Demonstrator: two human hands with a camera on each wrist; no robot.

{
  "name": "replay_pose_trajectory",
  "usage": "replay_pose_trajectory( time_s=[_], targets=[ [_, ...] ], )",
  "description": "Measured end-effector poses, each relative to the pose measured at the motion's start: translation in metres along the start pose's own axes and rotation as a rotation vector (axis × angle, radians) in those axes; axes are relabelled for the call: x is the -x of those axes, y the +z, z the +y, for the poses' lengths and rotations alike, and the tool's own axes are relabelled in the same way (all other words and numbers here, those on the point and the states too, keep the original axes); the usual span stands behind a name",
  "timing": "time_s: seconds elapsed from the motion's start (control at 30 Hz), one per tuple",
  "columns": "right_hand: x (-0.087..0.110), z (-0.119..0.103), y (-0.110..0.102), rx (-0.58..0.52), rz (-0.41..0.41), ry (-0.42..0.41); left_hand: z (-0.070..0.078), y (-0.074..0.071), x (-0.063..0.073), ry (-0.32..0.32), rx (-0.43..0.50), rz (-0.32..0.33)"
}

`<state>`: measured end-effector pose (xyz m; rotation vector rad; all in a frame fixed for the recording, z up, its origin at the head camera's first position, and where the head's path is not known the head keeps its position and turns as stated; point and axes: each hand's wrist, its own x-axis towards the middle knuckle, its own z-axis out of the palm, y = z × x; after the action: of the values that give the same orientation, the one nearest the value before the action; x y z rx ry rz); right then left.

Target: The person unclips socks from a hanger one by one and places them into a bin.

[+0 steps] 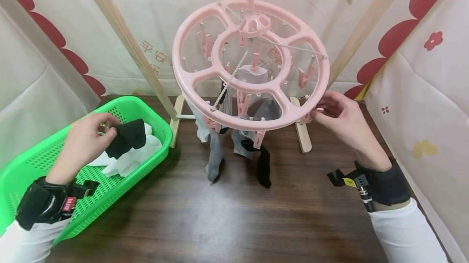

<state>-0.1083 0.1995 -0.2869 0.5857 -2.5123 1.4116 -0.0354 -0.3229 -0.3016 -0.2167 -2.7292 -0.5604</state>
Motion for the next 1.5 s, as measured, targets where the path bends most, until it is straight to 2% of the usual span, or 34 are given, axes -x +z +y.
replay_pose_trajectory(
  time_s=[0.17,0.3,0.4,0.5,0.67,0.8,0.9,1.07,1.23,1.33,1.5],
  targets=[
    [-0.003,0.002,0.002,-0.005,0.005,0.027,-0.005,0.006,0.003,0.004,0.008,-0.055],
    [-0.005,0.004,0.004,-0.003,-0.002,0.038,0.004,0.013,0.005,0.032,0.051,-0.069],
    [-0.006,0.005,0.004,0.002,-0.014,0.044,0.024,0.022,0.005,0.084,0.118,-0.100],
    [-0.004,0.005,0.004,0.016,-0.021,0.056,0.053,0.034,0.002,0.164,0.199,-0.136],
    [0.001,0.004,0.002,0.028,-0.021,0.072,0.101,0.064,-0.003,0.290,0.313,-0.248],
    [0.006,0.002,0.001,0.013,-0.004,0.083,0.129,0.089,-0.008,0.319,0.384,-0.359],
    [0.008,0.000,0.001,0.006,0.007,0.094,0.143,0.107,-0.012,0.307,0.402,-0.409],
    [0.009,0.001,0.001,-0.044,0.002,0.077,0.154,0.137,-0.021,0.294,0.410,-0.422],
    [0.011,0.003,0.002,-0.073,-0.002,0.058,0.157,0.159,-0.031,0.272,0.510,-0.416],
    [0.011,0.003,0.002,-0.084,-0.003,0.057,0.160,0.167,-0.035,0.317,0.552,-0.392],
    [0.011,0.005,0.001,-0.103,0.008,0.058,0.170,0.171,-0.036,0.439,0.537,-0.333]
  ],
)
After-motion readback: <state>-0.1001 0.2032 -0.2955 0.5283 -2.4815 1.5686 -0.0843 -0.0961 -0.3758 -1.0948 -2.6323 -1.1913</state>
